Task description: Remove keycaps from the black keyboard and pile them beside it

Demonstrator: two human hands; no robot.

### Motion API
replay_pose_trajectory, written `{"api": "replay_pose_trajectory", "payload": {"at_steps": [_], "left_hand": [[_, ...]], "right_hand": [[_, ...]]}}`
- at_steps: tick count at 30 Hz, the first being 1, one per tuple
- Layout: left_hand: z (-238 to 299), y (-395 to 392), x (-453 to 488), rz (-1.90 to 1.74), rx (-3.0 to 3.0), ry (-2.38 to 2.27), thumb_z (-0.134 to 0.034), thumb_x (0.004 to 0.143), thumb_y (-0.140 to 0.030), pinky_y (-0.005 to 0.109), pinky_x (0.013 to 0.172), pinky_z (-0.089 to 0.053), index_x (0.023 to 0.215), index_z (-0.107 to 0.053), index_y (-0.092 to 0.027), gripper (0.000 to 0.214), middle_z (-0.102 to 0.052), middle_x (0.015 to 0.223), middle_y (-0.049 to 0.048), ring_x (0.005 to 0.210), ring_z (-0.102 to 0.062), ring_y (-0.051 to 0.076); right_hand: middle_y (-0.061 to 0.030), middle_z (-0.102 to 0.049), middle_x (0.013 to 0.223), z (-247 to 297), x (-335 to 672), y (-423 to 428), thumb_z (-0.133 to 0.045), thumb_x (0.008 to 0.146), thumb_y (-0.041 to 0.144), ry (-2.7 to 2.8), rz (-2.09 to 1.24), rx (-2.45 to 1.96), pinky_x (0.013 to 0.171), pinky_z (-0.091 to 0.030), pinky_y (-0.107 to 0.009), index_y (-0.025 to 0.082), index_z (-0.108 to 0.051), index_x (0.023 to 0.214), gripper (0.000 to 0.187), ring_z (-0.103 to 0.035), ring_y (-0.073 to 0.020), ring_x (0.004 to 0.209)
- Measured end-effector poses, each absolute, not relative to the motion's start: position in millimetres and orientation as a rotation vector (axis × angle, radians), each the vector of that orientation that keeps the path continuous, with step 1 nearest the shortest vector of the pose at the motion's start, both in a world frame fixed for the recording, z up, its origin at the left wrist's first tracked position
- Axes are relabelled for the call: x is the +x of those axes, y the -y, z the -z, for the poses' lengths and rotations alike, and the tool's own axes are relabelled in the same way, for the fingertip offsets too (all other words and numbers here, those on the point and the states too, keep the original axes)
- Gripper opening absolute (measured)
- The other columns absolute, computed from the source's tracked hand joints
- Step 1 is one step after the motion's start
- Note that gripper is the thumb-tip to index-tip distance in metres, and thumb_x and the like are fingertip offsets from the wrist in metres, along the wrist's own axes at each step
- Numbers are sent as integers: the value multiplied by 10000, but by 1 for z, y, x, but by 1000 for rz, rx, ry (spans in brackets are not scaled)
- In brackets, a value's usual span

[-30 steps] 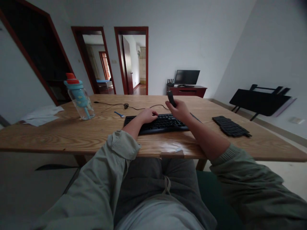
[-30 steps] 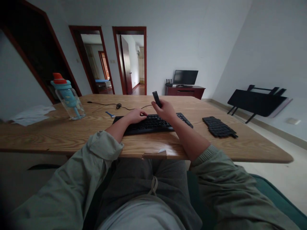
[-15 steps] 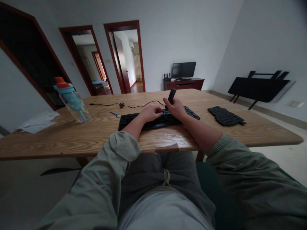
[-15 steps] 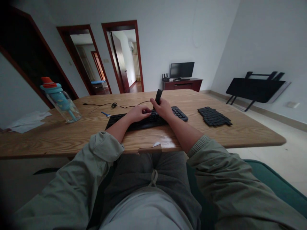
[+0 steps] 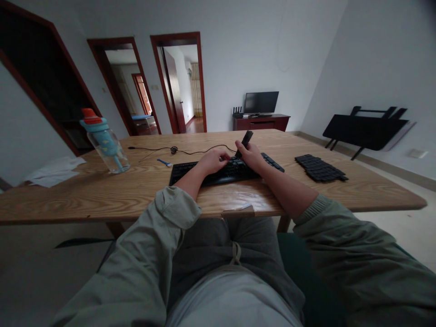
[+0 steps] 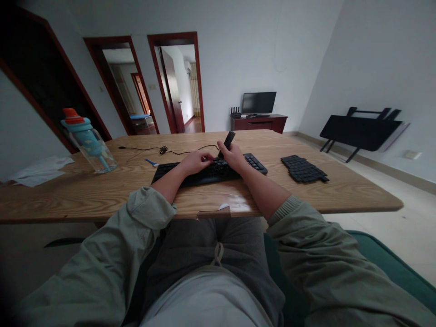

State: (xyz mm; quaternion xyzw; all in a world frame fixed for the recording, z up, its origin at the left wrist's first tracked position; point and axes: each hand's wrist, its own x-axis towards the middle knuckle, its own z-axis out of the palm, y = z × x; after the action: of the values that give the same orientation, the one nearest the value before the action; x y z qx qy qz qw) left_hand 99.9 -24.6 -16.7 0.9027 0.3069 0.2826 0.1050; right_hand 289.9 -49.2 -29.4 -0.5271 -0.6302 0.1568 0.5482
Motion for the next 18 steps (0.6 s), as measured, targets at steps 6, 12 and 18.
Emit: {"api": "replay_pose_trajectory", "payload": {"at_steps": [6, 12, 18], "left_hand": [[16, 28, 101, -765, 2616, -763, -635, 829, -225, 282, 751, -523, 1051, -736, -184, 247, -746, 891, 39, 763, -652, 159], [16, 28, 100, -786, 2596, -771, -638, 830, -232, 284, 754, -524, 1043, -744, -176, 245, -744, 880, 48, 751, -644, 159], [15, 27, 98, -876, 2602, -879, -621, 829, -206, 300, 800, -520, 975, -754, -178, 200, -746, 915, 53, 784, -652, 168]], "right_hand": [[-23, -565, 580, 28, 291, 49, -546, 761, 750, 1381, -371, -1288, 489, -358, -245, 174, -544, 643, 588, -495, -123, 530], [-26, -563, 563, 29, 294, 46, -513, 781, 754, 1384, -413, -1302, 477, -352, -249, 175, -542, 636, 598, -491, -123, 505], [-29, -581, 567, 27, 292, 50, -513, 788, 744, 1390, -409, -1281, 494, -371, -245, 171, -547, 637, 594, -517, -129, 522]]}}
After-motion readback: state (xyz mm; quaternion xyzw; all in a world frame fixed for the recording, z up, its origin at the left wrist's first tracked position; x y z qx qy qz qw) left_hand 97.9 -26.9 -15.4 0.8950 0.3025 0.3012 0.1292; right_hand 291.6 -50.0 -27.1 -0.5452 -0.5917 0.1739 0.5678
